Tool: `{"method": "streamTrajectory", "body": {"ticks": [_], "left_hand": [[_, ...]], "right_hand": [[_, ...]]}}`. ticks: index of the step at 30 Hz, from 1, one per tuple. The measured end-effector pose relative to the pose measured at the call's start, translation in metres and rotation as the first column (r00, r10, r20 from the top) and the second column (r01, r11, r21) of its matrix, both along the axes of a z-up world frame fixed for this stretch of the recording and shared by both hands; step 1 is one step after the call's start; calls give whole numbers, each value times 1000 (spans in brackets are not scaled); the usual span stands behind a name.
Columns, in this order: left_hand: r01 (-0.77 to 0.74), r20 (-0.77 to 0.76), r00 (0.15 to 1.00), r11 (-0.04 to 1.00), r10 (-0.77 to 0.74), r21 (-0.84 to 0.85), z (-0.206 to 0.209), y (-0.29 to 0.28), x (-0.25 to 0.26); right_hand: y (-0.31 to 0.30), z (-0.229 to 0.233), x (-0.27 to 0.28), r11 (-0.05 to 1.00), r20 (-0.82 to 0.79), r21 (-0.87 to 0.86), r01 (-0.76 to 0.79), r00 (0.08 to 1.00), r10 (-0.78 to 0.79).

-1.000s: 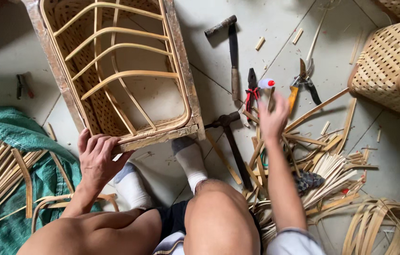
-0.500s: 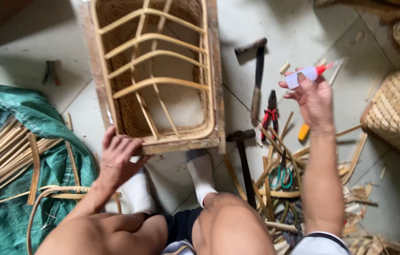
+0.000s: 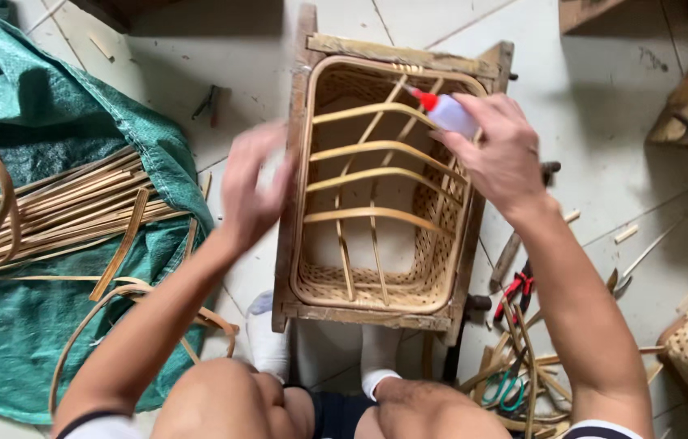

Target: The person inserts thin bamboo strips into a rectangular basket frame, secures them with a hammer, and applies glue along the edges to reinforce the structure.

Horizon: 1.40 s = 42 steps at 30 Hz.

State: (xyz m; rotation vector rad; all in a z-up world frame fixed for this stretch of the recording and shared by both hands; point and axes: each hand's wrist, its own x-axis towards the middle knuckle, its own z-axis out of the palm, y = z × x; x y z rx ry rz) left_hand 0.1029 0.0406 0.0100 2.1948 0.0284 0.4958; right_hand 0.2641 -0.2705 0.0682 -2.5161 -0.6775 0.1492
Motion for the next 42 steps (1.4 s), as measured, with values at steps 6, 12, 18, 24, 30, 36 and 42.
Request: {"method": "streamTrajectory", "body": {"ticks": [6,12,18,24,30,36,42], "left_hand": [[-138,-234,967,980,103,-141,-39,-12,125],[-208,-435,892,965,120,-159,-52,-13,130],[-191,-373,916,978,146,-88,-67,-14,130],[-159,-353,926,986,130,-54,-77,-14,132],[-155,-368,922,986,125,-55,-74,-14,131],[-151,-342,931,987,125,-48,-73,-14,131],[-154,-345,931,985,118,-78,-67,-13,129]], "right_hand": [[36,-14,32,979,139,-129,-161,974,178],[46,-14,60,947,155,-225,-228,952,265],[59,-20,53,938,223,-253,-237,929,295],[59,-24,53,933,243,-260,-248,919,312],[65,-22,52,928,255,-276,-249,912,320],[58,-28,52,926,254,-292,-241,913,318],[24,-19,52,929,253,-303,-212,922,293]]}}
